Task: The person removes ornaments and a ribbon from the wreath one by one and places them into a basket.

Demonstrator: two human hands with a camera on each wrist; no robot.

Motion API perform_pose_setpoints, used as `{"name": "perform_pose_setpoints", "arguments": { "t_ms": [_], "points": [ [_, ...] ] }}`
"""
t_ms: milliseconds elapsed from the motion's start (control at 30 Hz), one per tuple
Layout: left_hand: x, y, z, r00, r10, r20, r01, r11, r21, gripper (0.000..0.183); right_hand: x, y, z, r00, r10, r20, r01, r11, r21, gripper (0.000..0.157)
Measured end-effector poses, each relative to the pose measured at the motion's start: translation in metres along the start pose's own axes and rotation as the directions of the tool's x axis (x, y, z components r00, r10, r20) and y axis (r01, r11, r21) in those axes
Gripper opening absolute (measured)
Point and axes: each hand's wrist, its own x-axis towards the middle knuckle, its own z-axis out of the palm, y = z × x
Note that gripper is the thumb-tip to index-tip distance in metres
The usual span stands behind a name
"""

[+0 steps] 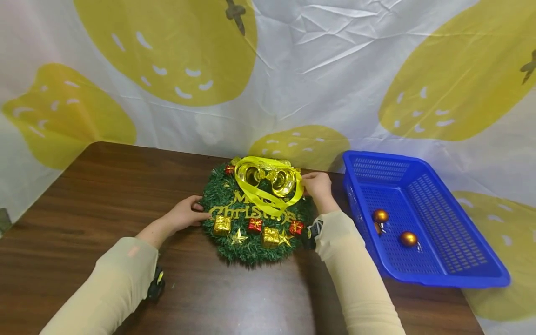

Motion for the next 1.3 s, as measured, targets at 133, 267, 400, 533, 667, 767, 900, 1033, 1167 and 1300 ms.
{"name": "perform_pose_setpoints", "arguments": {
  "t_ms": [133, 267, 400, 533, 667, 767, 900, 1033, 1167, 1300],
  "points": [
    [0.001, -0.001, 0.000, 1.000, -0.002, -0.002, 0.002, 1.000, 0.003, 0.073, -0.002, -0.003, -0.002, 1.000, -0.008, -0.020, 0.009, 0.999, 0.040, 0.026],
    [0.002, -0.001, 0.000, 1.000, 0.002, -0.006, -0.002, 1.000, 0.002, 0.073, -0.004, -0.007, -0.005, 0.999, -0.012, -0.035, 0.014, 0.997, 0.074, 0.026],
    [0.001, -0.002, -0.001, 1.000, -0.001, -0.005, 0.001, 1.000, 0.009, 0.073, -0.005, -0.011, -0.007, 0.998, -0.021, -0.062, 0.030, 0.988, 0.150, 0.026],
    [-0.001, -0.003, -0.001, 1.000, -0.009, -0.006, 0.009, 1.000, 0.011, 0.073, -0.006, -0.013, -0.010, 0.996, -0.034, -0.086, 0.053, 0.972, 0.228, 0.027],
    [-0.001, -0.002, -0.001, 1.000, 0.000, -0.009, 0.000, 1.000, 0.009, 0.073, -0.006, -0.014, -0.013, 0.992, -0.021, -0.127, 0.056, 0.958, 0.280, 0.027],
    [-0.001, -0.001, -0.001, 1.000, 0.005, -0.007, -0.005, 1.000, 0.009, 0.073, -0.007, -0.017, -0.016, 0.989, -0.004, -0.148, 0.054, 0.941, 0.334, 0.027],
    [-0.001, -0.001, 0.000, 1.000, 0.001, -0.008, -0.001, 1.000, 0.006, 0.073, -0.010, -0.025, -0.019, 0.991, 0.022, -0.134, 0.036, 0.910, 0.413, 0.028],
    [-0.001, -0.001, 0.001, 1.000, -0.001, -0.013, 0.001, 1.000, 0.014, 0.074, -0.017, -0.037, -0.021, 0.996, 0.033, -0.082, 0.008, 0.891, 0.454, 0.030],
    [-0.002, 0.000, 0.002, 1.000, 0.002, -0.019, -0.002, 1.000, 0.013, 0.073, -0.024, -0.048, -0.021, 0.999, 0.012, -0.045, 0.012, 0.869, 0.495, 0.032],
    [-0.002, 0.000, 0.003, 1.000, 0.007, -0.019, -0.007, 1.000, 0.012, 0.073, -0.028, -0.057, -0.022, 0.999, 0.016, -0.030, 0.002, 0.848, 0.530, 0.032]
  ]
}}
